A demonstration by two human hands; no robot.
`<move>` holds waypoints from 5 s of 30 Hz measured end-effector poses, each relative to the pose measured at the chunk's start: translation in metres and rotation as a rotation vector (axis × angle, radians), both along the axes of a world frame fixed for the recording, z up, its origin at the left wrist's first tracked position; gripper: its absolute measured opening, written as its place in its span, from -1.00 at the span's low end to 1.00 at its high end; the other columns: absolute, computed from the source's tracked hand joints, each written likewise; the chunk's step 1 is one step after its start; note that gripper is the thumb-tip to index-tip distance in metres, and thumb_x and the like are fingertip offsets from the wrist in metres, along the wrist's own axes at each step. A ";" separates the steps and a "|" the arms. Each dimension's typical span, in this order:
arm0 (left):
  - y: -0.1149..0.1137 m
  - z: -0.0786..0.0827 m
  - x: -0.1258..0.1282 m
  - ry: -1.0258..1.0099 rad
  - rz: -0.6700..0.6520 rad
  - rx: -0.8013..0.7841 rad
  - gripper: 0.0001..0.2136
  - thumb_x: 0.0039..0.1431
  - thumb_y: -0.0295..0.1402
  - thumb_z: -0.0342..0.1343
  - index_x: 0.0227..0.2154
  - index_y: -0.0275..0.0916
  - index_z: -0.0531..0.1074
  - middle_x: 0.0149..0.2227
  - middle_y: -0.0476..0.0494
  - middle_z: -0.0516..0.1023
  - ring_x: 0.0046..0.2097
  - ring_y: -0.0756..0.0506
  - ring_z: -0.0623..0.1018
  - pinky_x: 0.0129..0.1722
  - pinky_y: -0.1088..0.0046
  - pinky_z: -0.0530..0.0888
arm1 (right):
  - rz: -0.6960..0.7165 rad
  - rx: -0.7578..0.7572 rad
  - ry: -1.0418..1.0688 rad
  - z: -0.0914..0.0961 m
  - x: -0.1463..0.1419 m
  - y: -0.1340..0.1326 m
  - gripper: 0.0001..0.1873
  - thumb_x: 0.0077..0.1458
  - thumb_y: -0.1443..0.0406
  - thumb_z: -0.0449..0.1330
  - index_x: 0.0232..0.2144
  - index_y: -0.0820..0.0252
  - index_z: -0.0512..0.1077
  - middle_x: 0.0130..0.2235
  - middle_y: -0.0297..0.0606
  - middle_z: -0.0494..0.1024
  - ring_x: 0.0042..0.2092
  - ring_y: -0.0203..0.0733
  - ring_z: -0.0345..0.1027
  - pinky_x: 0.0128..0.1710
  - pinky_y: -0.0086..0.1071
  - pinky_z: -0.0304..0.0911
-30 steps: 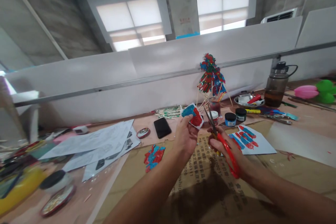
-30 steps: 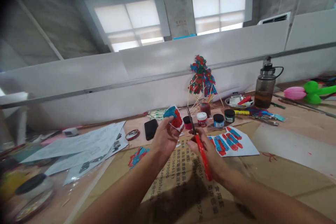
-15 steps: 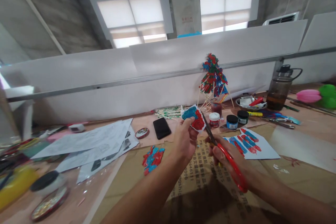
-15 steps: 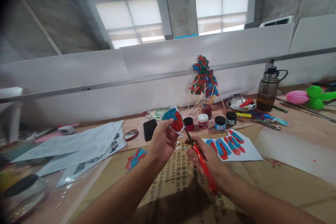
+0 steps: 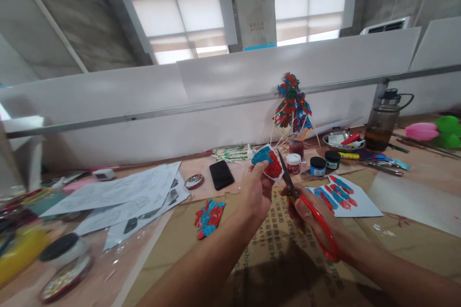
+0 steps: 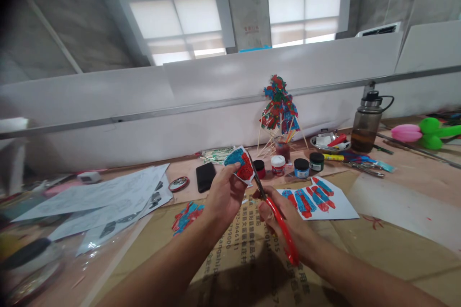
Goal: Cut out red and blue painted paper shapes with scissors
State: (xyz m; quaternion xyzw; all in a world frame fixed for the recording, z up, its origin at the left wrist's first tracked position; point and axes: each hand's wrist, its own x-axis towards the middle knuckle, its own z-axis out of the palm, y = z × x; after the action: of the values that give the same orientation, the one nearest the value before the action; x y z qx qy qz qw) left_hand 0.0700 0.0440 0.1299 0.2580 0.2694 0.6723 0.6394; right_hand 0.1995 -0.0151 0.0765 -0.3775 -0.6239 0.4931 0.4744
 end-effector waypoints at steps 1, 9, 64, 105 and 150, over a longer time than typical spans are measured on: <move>0.000 0.000 0.000 -0.003 0.000 -0.002 -0.83 -0.18 -0.50 0.24 -0.47 -0.28 0.38 -0.49 0.02 0.53 -0.47 0.04 0.52 -0.38 0.54 0.46 | 0.005 -0.010 -0.002 0.000 0.000 0.000 -0.56 0.23 -0.08 0.05 0.01 -0.04 0.37 -0.21 -0.23 0.47 -0.44 -0.25 0.20 -0.50 -0.39 0.14; 0.000 -0.001 0.002 -0.035 0.029 -0.009 -0.84 -0.20 -0.53 0.24 -0.50 -0.28 0.39 -0.51 0.01 0.52 -0.47 0.03 0.53 -0.39 0.55 0.46 | -0.001 -0.019 -0.024 -0.003 0.000 0.000 -0.48 0.22 -0.11 0.04 0.05 0.05 0.35 -0.31 -0.25 0.46 -0.49 -0.27 0.15 -0.55 -0.40 0.11; -0.005 0.000 0.007 -0.076 0.023 -0.036 -0.84 -0.18 -0.55 0.23 -0.48 -0.28 0.39 -0.48 -0.03 0.55 -0.47 0.04 0.52 -0.37 0.54 0.44 | 0.006 -0.170 0.186 -0.007 -0.006 0.000 -0.52 0.11 -0.12 0.19 -0.14 0.10 0.35 -0.52 -0.50 0.11 -0.58 -0.40 -0.14 -0.63 -0.47 -0.18; -0.003 -0.005 0.006 -0.051 0.002 0.000 -0.82 -0.21 -0.51 0.25 -0.47 -0.29 0.40 -0.48 -0.02 0.54 -0.47 0.04 0.51 -0.39 0.55 0.41 | -0.025 -0.137 0.187 -0.010 -0.006 0.001 -0.51 0.11 -0.13 0.19 -0.17 0.12 0.35 -0.52 -0.50 0.13 -0.58 -0.41 -0.12 -0.66 -0.51 -0.10; -0.001 -0.002 0.002 0.023 0.003 -0.022 -0.79 -0.32 -0.45 0.30 -0.55 -0.29 0.38 -0.56 0.02 0.49 -0.54 0.06 0.45 -0.53 0.57 0.36 | -0.064 -0.130 0.128 -0.015 -0.004 0.003 -0.60 0.15 -0.09 0.18 -0.26 0.11 0.35 -0.53 -0.48 0.18 -0.59 -0.41 -0.10 -0.66 -0.49 -0.13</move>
State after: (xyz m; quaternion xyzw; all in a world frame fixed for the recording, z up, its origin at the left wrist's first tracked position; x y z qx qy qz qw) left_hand 0.0718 0.0435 0.1276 0.2581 0.2847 0.6674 0.6379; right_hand 0.1955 -0.0122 0.0617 -0.3948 -0.5466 0.5403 0.5034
